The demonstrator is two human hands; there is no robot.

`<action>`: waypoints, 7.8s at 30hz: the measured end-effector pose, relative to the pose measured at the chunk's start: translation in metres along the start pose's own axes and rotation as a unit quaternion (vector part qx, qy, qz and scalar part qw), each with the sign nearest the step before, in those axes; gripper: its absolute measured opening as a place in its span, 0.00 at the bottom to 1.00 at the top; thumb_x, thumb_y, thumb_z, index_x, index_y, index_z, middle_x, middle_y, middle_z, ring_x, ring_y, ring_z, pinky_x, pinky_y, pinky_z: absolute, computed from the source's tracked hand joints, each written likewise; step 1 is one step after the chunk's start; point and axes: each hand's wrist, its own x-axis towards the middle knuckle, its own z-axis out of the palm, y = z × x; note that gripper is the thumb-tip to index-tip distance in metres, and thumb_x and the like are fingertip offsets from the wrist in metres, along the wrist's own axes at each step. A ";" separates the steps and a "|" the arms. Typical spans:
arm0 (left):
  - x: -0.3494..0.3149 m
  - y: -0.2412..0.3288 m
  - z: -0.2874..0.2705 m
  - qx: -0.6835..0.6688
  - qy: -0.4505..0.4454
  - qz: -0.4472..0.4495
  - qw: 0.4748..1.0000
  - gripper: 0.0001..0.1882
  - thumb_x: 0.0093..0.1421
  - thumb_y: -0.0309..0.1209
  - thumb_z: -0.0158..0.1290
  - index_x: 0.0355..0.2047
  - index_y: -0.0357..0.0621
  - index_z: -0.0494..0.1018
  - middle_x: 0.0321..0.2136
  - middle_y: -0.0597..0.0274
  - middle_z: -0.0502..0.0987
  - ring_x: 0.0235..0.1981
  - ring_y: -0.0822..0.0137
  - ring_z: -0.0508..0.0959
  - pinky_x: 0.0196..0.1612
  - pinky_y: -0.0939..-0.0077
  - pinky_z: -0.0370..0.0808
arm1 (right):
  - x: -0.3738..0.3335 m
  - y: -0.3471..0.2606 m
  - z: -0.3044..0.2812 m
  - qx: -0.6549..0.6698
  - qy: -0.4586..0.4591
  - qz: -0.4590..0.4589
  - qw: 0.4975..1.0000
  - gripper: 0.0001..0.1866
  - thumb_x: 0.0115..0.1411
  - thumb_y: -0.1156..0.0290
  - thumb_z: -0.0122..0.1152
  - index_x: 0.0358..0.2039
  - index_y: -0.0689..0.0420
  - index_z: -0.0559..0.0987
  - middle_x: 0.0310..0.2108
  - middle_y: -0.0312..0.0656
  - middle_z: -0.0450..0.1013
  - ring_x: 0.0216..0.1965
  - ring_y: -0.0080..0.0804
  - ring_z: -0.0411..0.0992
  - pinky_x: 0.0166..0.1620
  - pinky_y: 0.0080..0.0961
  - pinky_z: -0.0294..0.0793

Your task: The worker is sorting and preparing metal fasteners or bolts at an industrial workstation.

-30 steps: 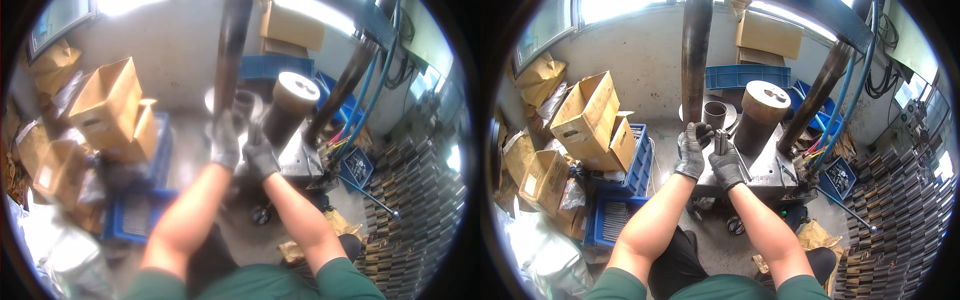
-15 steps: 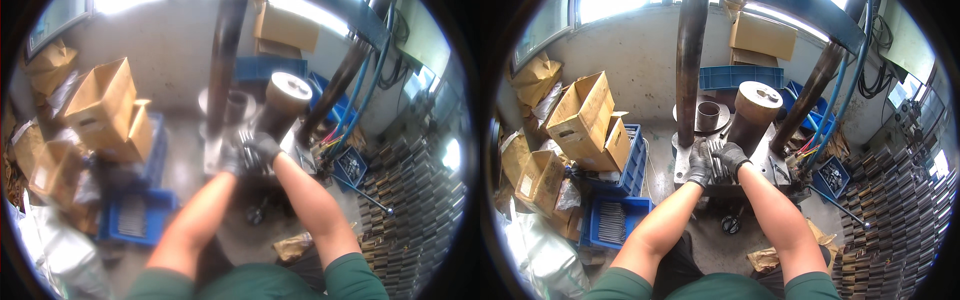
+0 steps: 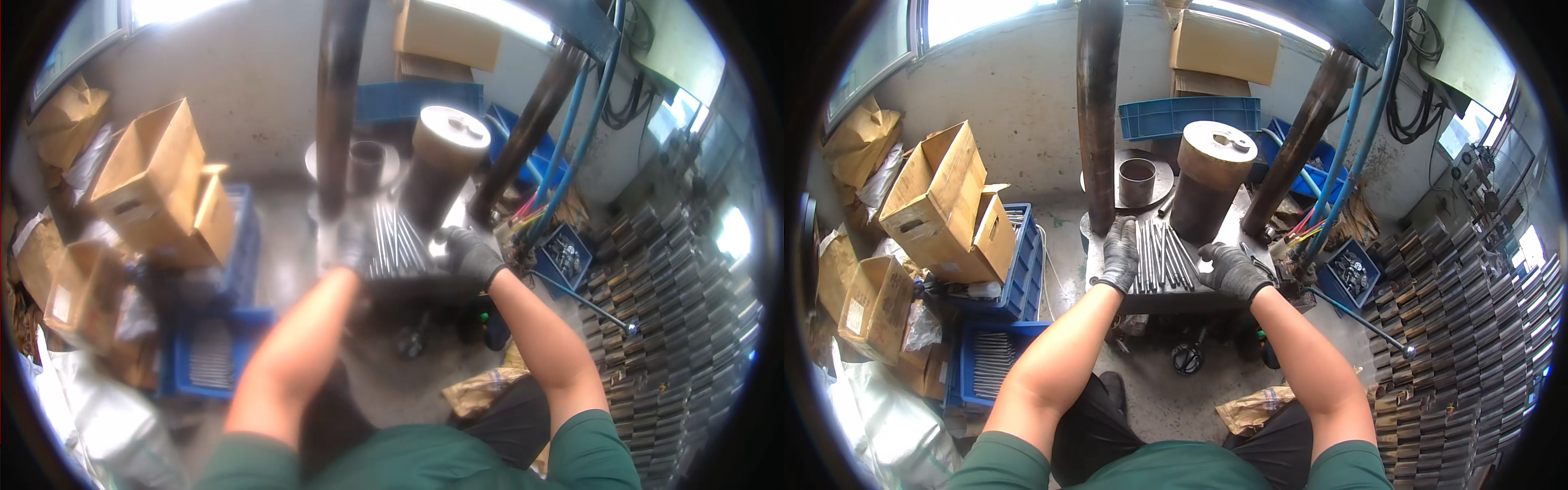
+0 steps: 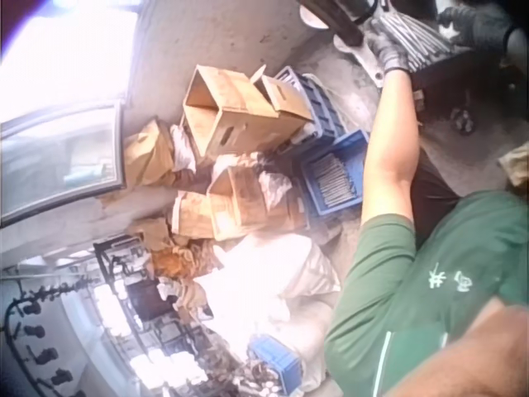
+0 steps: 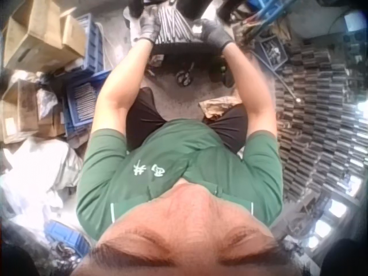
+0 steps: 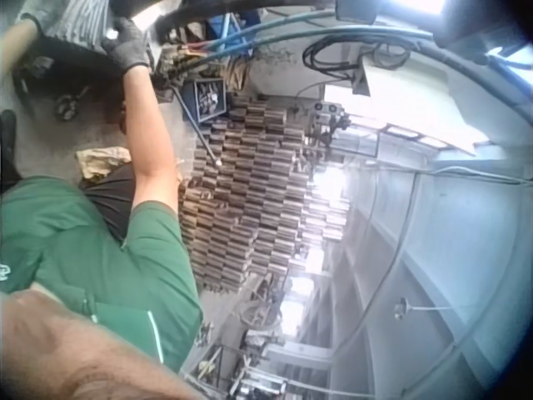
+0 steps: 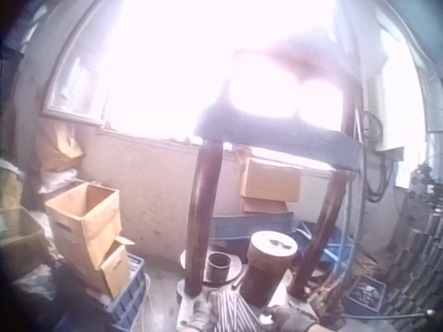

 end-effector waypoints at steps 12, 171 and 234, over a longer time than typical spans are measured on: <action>-0.015 -0.001 0.002 0.057 0.022 0.086 0.994 0.13 0.72 0.31 0.50 0.51 0.38 0.76 0.44 0.53 0.81 0.47 0.62 0.79 0.57 0.69 0.72 | -0.015 -0.126 0.007 -0.110 0.023 0.053 0.992 0.17 0.59 0.74 0.64 0.50 0.57 0.81 0.39 0.55 0.82 0.39 0.46 0.81 0.46 0.38 0.79; -0.075 0.040 0.107 -0.262 -0.241 0.000 0.934 0.15 0.73 0.39 0.51 0.49 0.40 0.74 0.51 0.55 0.76 0.59 0.56 0.74 0.64 0.55 0.72 | -0.121 -0.061 -0.070 0.735 0.320 0.114 0.587 0.27 0.60 0.67 0.68 0.59 0.55 0.75 0.53 0.43 0.76 0.55 0.41 0.74 0.62 0.42 0.73; -0.052 0.028 0.119 -0.156 -0.378 -0.137 0.902 0.15 0.67 0.32 0.51 0.50 0.38 0.78 0.44 0.58 0.79 0.46 0.63 0.80 0.46 0.67 0.81 | -0.105 -0.049 -0.050 0.597 0.335 0.140 0.715 0.21 0.59 0.75 0.63 0.54 0.59 0.78 0.50 0.40 0.78 0.49 0.32 0.77 0.53 0.31 0.80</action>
